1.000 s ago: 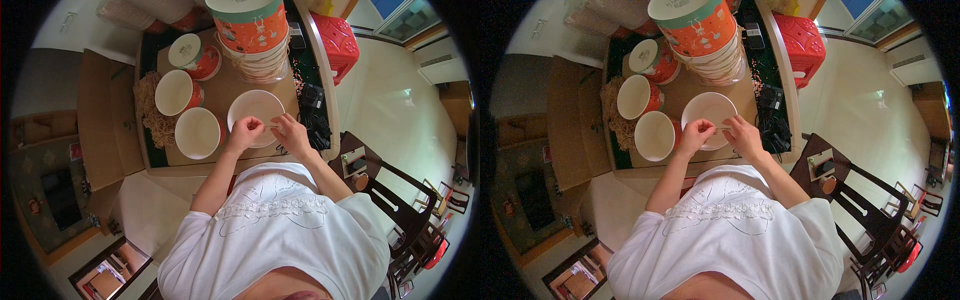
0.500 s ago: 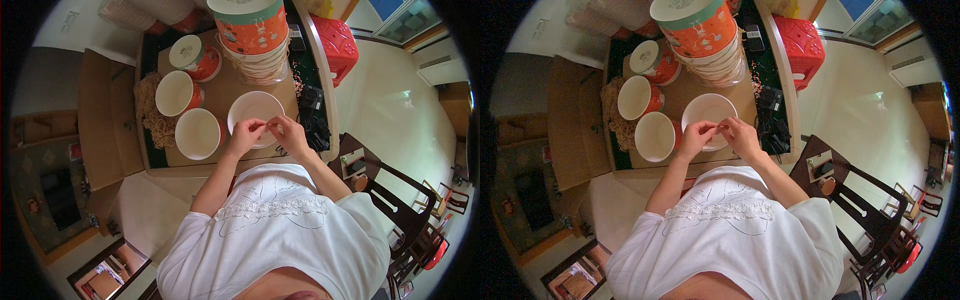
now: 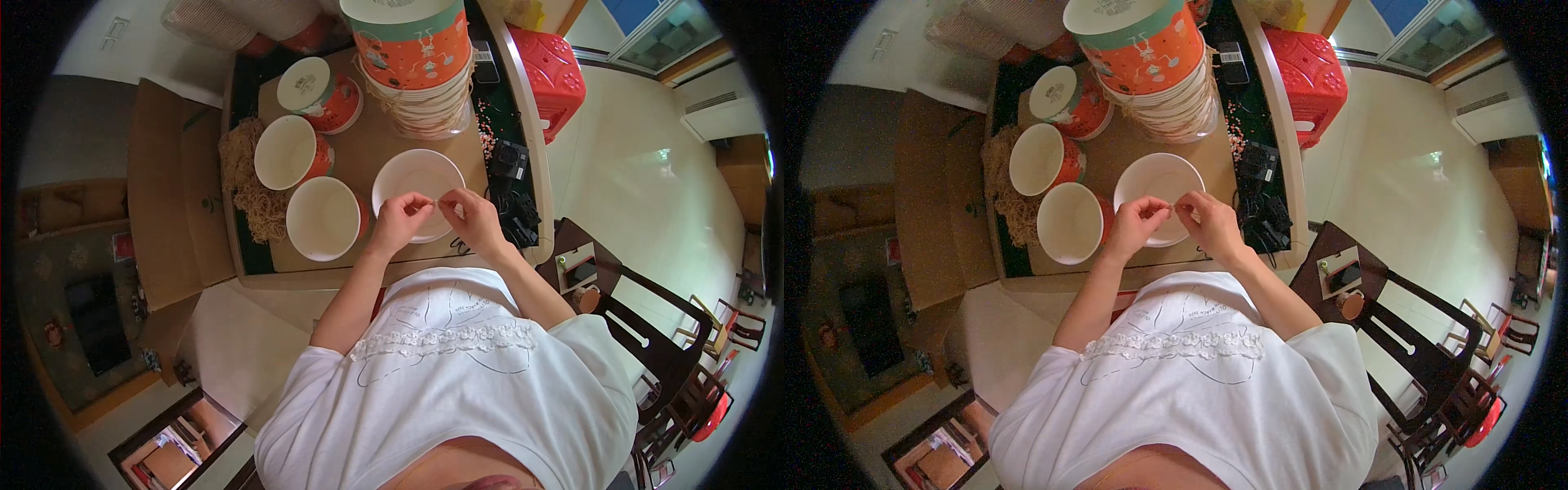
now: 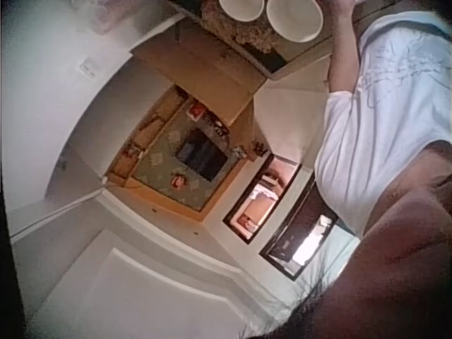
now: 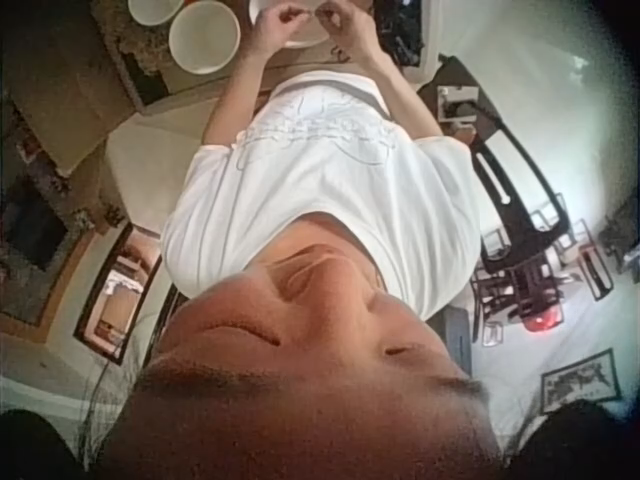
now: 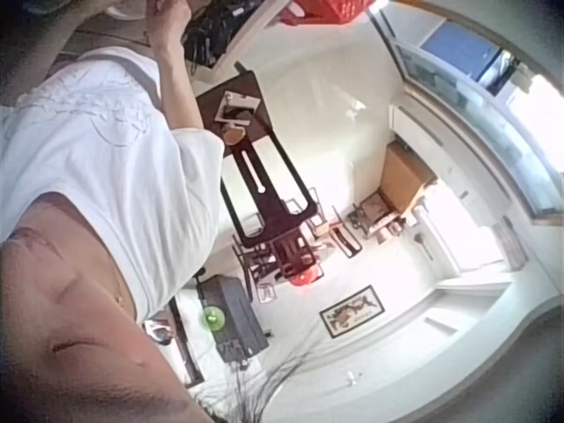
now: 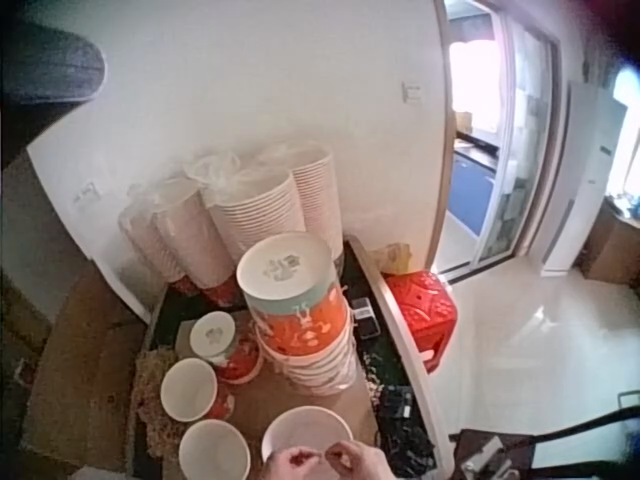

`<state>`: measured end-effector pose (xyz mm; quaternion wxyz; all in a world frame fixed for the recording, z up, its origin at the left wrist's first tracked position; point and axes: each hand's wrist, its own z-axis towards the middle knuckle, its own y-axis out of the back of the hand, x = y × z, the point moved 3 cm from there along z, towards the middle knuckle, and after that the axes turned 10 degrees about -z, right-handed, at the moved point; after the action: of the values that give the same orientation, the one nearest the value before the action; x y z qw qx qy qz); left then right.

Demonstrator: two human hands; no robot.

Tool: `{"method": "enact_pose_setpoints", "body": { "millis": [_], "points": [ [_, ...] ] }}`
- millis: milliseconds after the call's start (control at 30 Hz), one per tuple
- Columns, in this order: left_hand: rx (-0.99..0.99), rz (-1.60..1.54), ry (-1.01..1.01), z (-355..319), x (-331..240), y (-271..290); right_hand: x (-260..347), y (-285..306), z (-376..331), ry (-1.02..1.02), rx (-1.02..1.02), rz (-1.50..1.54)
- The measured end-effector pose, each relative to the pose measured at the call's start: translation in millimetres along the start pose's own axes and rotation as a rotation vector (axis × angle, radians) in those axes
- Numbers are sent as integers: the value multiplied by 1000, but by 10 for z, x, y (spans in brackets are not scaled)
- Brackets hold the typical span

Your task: Attaching string handles to paper buckets and stacking the finished products.

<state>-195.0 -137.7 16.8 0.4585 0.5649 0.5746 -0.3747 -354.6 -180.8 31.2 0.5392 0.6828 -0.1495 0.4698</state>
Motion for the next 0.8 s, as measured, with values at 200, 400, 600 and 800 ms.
{"method": "enact_pose_setpoints", "body": {
  "millis": [200, 400, 600, 800],
  "points": [
    [-36, -33, -10, 25, 39, -3, 20, 10, 4, 3, -4, -4],
    [12, -219, 208, 42, 79, 69, 5, -2, -11, 43, 27, 22],
    [81, -296, 359, 41, 72, 41, -11, -25, -16, 46, 43, 39],
    [1, -154, 114, 26, 67, 51, -7, -23, 3, 44, 27, 1]
  ]
}}
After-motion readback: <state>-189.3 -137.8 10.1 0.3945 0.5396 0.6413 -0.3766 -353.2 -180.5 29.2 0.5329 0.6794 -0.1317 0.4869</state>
